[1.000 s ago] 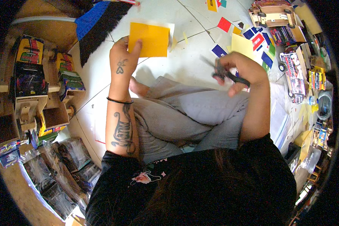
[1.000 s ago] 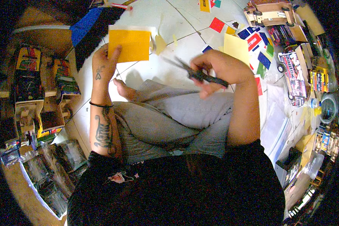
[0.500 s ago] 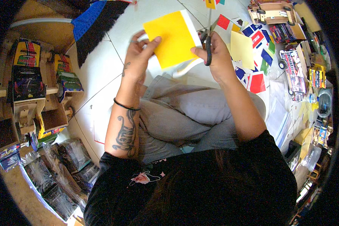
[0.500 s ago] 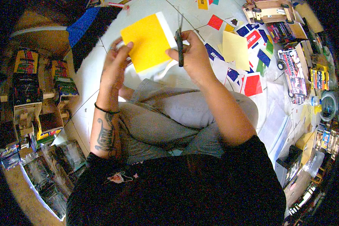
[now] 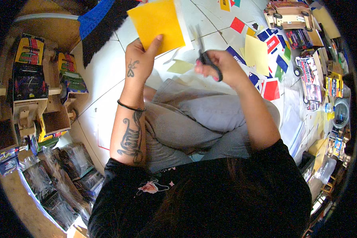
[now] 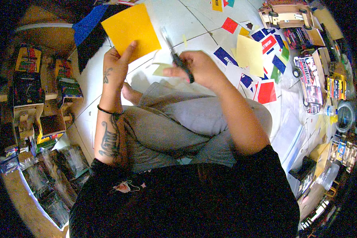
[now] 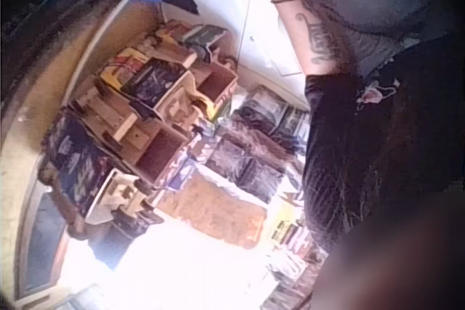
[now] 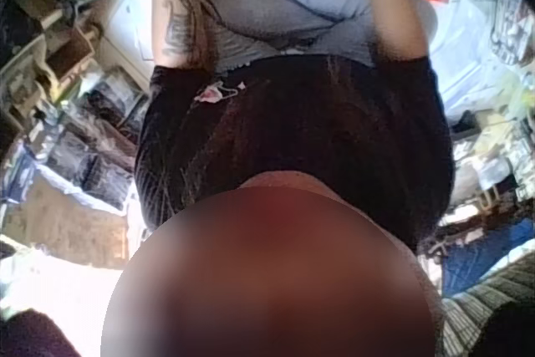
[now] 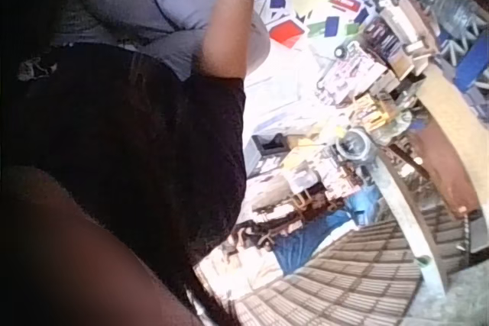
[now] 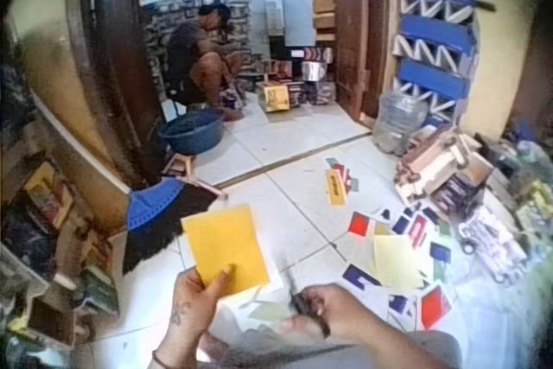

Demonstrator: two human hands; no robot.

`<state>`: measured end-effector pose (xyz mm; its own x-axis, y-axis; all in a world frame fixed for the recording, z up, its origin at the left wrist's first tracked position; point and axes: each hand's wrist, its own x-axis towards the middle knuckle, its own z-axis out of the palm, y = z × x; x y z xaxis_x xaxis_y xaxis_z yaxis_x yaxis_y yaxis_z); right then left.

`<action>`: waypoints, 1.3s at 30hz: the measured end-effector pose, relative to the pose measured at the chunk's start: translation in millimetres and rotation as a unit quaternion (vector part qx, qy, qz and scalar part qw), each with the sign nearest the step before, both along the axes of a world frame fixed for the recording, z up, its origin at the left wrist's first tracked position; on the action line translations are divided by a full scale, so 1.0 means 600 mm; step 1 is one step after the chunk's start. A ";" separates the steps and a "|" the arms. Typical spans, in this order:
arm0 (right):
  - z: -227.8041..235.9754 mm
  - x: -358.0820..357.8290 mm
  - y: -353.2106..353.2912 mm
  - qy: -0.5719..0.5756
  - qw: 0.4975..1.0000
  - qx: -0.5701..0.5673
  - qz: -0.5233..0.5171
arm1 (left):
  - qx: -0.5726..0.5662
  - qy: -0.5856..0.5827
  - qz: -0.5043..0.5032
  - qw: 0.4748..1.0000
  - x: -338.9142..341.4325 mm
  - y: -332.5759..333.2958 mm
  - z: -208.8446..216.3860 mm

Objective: The person unwraps a plastic-wrapped box, then picks up a yellow printed paper and uses scissors to cut it into smaller pieces. The person continues cutting the paper into multiple strips and squares while sitting on the floor.

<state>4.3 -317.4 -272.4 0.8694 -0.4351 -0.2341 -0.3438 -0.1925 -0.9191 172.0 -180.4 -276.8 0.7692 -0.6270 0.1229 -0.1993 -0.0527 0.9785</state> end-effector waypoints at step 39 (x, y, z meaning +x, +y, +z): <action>-0.004 0.007 0.032 0.029 0.984 -0.156 -0.077 | -0.072 -0.042 0.042 0.996 -0.035 -0.002 0.032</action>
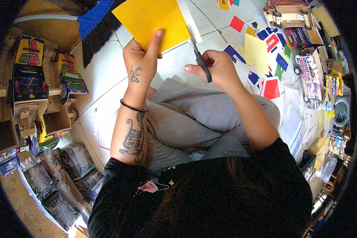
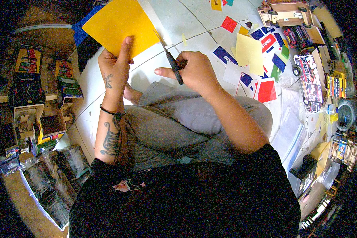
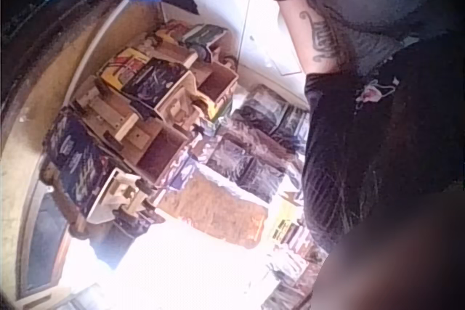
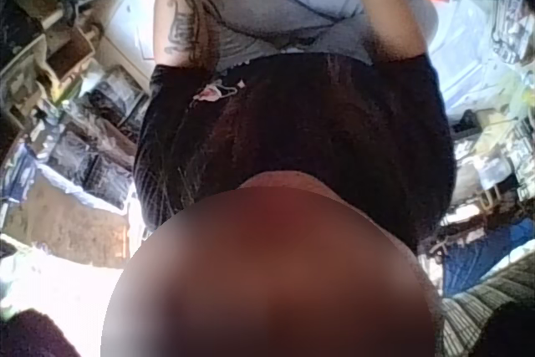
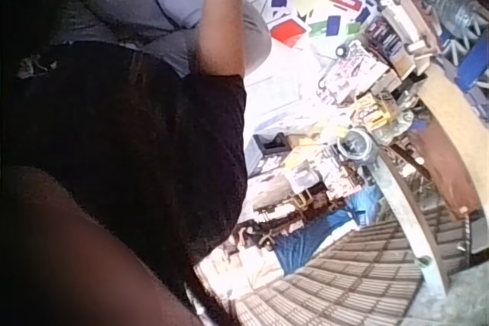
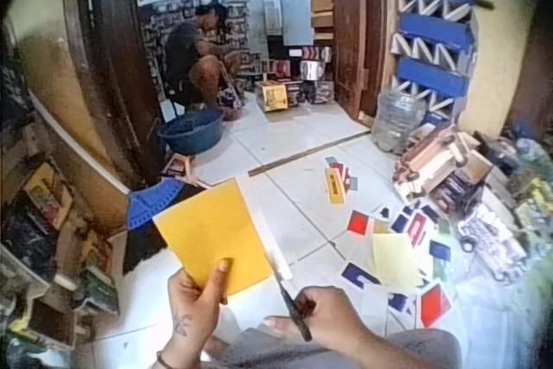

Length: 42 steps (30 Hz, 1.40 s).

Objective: The person unwraps a plastic-wrapped box, then picks up a yellow printed paper and uses scissors to cut it into smaller pieces. The person continues cutting the paper into multiple strips and squares while sitting on the floor.

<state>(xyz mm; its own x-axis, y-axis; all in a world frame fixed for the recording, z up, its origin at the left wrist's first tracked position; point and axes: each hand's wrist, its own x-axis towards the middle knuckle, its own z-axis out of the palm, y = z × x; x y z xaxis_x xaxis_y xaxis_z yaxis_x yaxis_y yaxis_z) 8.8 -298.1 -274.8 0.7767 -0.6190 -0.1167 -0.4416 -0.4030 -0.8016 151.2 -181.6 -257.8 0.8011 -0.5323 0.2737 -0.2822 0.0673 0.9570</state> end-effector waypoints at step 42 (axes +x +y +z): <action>-0.003 -0.001 -0.006 -0.056 0.998 0.014 -0.038 | 0.055 0.037 -0.071 0.995 -0.016 -0.002 0.001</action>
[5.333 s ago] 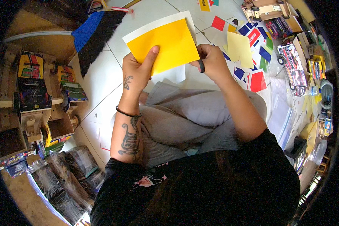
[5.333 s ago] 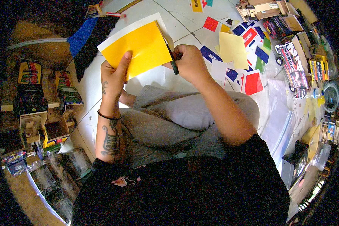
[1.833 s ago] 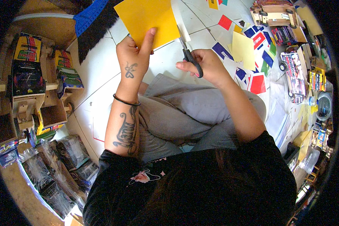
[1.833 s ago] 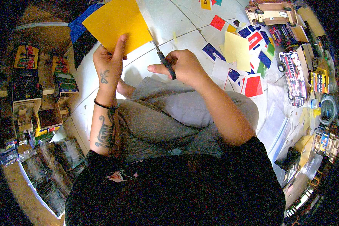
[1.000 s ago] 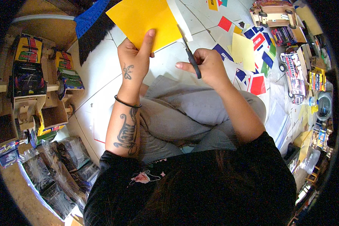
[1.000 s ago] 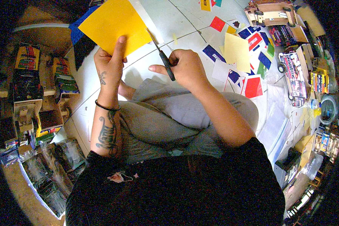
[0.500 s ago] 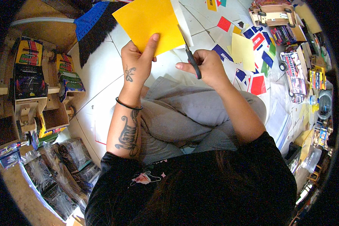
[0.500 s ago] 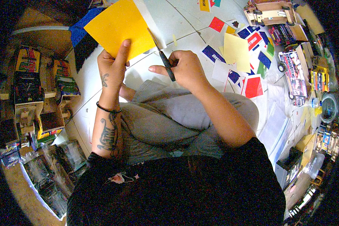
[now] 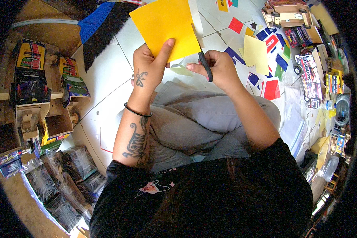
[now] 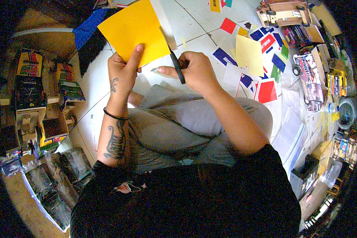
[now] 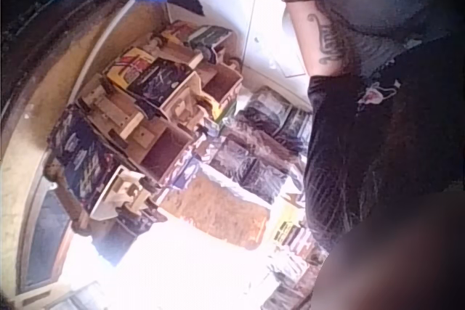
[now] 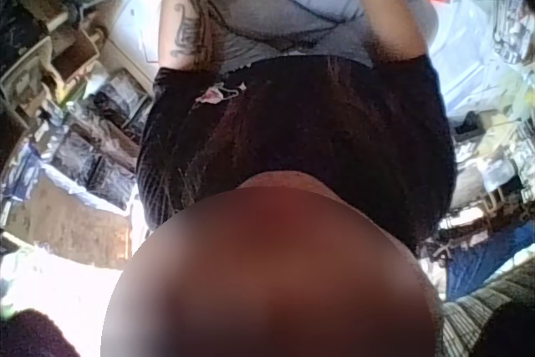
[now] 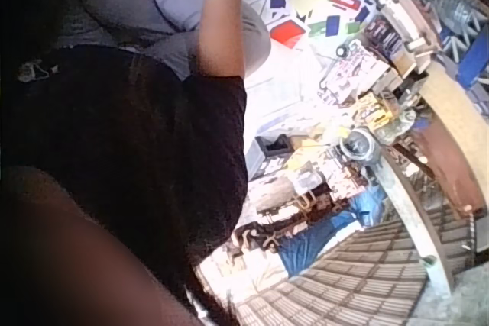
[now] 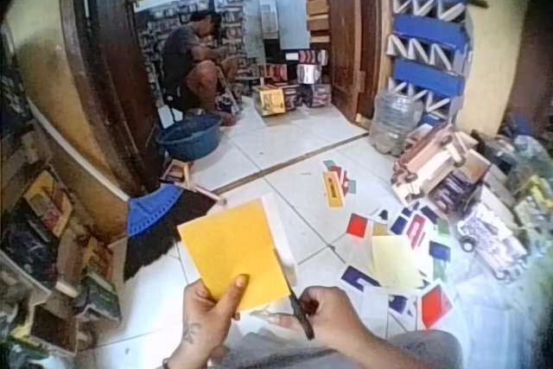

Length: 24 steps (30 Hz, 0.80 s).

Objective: The person unwraps a plastic-wrapped box, then picks up a yellow printed paper and uses scissors to cut it into smaller pieces. The person continues cutting the paper into multiple strips and squares while sitting on the floor.

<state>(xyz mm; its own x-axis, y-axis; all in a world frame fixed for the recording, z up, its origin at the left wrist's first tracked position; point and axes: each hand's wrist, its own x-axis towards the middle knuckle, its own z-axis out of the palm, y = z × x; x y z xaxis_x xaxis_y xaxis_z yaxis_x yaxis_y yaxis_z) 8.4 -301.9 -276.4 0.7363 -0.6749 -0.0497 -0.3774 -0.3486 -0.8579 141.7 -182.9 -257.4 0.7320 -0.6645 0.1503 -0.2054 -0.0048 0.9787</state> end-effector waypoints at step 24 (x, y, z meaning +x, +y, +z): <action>-0.023 0.000 -0.010 -0.054 0.998 0.029 -0.026 | 0.021 0.039 -0.041 0.998 -0.014 -0.004 0.007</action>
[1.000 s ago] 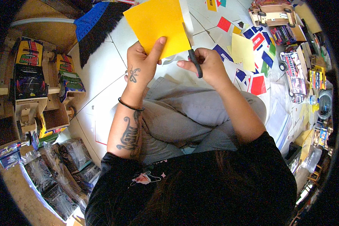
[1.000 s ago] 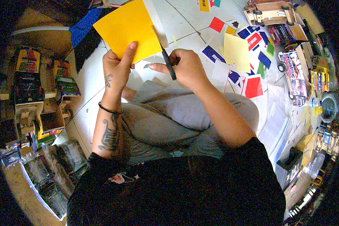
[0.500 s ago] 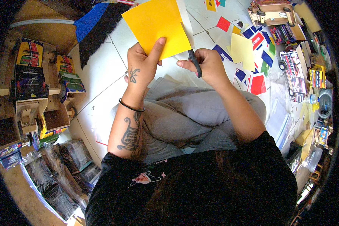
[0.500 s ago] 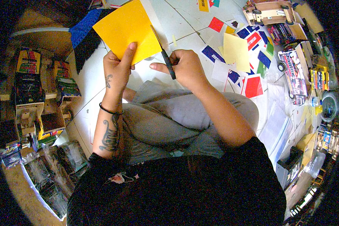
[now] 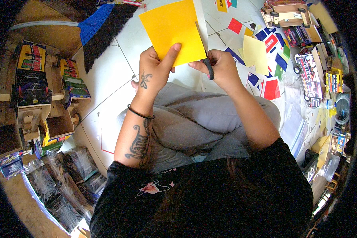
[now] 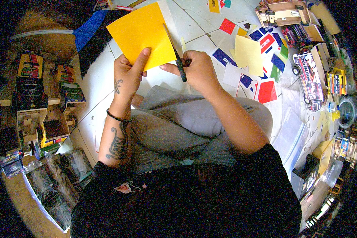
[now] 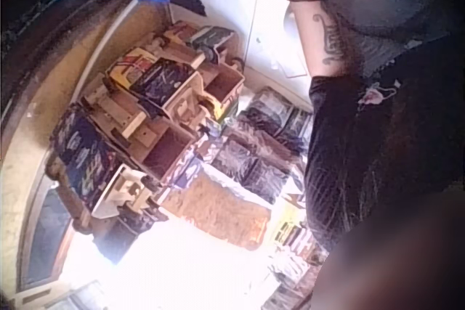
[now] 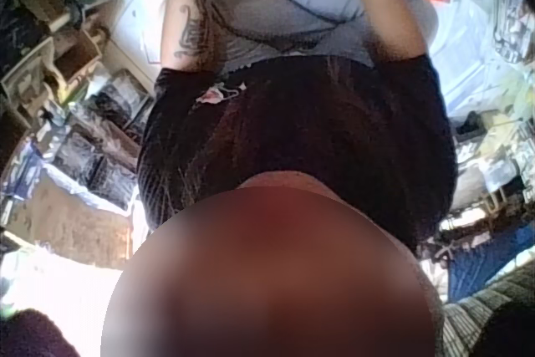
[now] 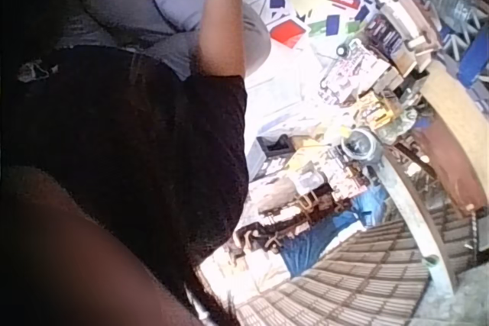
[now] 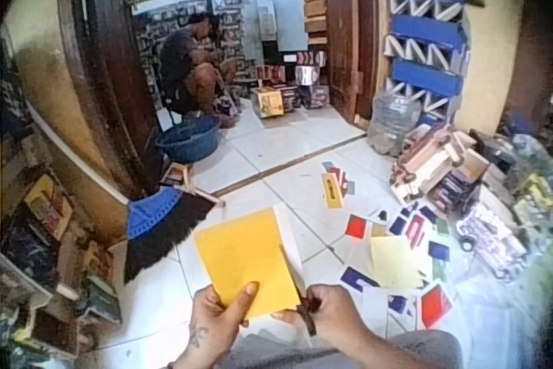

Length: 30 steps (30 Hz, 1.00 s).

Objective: The person unwraps a plastic-wrapped box, then picks up a yellow printed paper and uses scissors to cut it into smaller pieces. The person continues cutting the paper into multiple strips and squares while sitting on the floor.

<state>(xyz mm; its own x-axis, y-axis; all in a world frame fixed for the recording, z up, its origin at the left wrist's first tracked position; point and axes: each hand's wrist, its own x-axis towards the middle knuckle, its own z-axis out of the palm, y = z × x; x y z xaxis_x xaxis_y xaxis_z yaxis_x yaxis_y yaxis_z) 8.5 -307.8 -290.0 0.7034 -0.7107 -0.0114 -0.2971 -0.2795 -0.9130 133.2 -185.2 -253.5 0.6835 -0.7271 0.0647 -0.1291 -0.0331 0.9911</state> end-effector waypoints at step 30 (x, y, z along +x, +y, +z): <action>0.016 -0.008 -0.023 -0.006 0.999 -0.039 -0.024 | 0.023 0.033 -0.041 0.998 -0.030 -0.010 -0.004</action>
